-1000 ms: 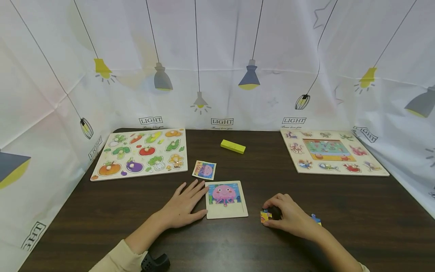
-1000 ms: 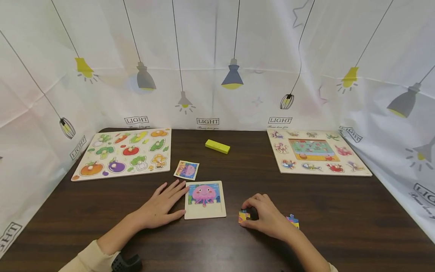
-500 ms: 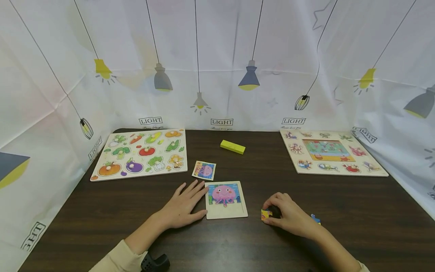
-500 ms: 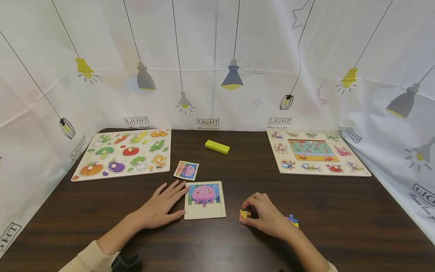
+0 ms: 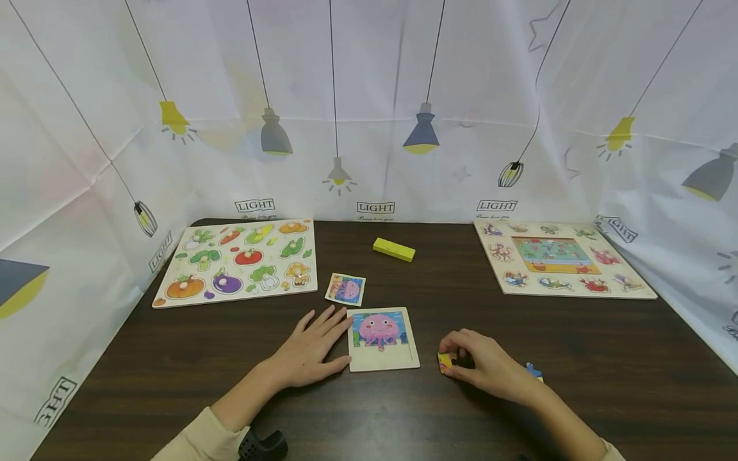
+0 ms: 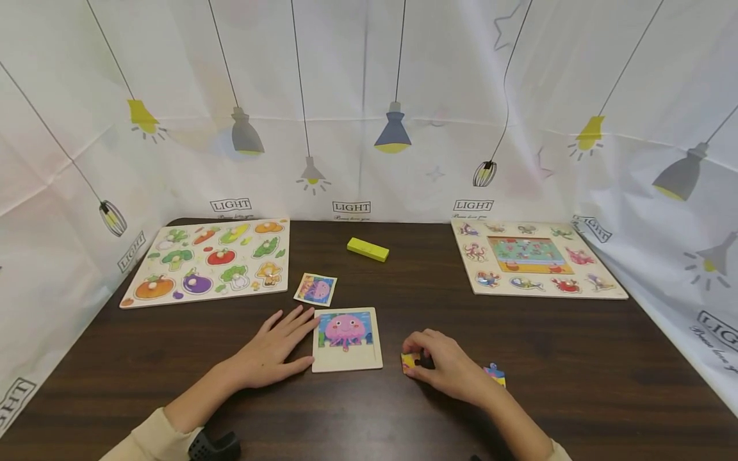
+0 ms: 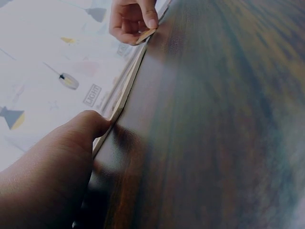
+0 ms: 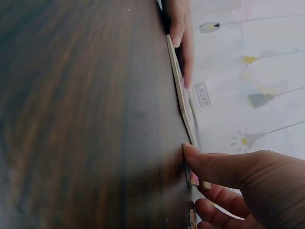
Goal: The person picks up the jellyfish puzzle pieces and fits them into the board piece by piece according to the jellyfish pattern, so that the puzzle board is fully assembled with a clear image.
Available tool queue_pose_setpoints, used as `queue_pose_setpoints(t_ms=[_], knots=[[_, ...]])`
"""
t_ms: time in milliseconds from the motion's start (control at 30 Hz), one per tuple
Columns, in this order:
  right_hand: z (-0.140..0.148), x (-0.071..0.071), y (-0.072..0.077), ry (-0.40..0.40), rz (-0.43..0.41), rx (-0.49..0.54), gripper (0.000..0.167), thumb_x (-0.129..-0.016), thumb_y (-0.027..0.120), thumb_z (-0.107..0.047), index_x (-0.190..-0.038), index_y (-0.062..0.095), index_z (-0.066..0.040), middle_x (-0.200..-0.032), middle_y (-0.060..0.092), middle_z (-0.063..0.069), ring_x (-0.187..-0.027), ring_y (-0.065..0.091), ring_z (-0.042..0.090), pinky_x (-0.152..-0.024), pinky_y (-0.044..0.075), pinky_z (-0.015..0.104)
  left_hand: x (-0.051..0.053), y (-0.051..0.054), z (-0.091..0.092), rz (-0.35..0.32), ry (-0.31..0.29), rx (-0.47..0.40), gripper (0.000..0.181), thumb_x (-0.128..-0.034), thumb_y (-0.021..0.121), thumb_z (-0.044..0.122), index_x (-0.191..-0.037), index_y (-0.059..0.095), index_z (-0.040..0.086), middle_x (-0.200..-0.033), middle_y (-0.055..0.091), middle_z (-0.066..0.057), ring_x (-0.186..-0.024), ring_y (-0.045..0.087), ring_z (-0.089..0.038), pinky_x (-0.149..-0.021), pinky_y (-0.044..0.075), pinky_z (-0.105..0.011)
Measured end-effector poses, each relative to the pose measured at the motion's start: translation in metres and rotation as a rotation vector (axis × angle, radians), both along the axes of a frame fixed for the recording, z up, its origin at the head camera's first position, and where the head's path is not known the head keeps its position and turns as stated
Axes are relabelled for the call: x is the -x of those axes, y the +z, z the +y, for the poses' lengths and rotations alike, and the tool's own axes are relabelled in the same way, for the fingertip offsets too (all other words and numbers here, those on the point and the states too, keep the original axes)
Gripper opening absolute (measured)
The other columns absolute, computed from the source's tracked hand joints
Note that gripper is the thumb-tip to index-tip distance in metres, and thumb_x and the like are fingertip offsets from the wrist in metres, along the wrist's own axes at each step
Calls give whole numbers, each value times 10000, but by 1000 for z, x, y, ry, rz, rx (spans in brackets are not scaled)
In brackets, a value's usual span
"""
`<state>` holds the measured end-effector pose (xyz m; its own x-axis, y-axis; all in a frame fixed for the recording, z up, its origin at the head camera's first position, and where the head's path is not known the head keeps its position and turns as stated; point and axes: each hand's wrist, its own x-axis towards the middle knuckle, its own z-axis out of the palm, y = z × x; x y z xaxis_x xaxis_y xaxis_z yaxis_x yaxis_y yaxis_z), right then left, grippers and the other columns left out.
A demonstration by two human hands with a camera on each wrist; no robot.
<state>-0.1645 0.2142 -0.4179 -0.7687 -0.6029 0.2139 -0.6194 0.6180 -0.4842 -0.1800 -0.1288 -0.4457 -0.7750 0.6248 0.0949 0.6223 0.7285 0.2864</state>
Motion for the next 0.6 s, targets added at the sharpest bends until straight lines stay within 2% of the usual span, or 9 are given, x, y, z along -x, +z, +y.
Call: queue_pose_setpoints(t_ms=[233, 600], knots=[[-3, 5, 2, 11, -78, 56, 185, -843, 650, -74, -1013, 614, -136, -826, 613, -63, -624, 492, 29, -556, 452, 209, 0, -1, 0, -7, 0, 1, 685, -921, 378, 541, -1462, 249, 141, -1510, 194, -58, -1387, 91, -238, -1065, 61, -520], [-19, 11, 9, 28, -45, 77, 218, -866, 570, 44, -1025, 627, -94, -858, 615, -62, -631, 495, 33, -553, 451, 206, 1, -2, 0, 0, 0, -3, 685, -920, 380, 541, -1462, 250, 142, -1510, 194, -56, -1387, 92, -236, -1066, 62, -515]])
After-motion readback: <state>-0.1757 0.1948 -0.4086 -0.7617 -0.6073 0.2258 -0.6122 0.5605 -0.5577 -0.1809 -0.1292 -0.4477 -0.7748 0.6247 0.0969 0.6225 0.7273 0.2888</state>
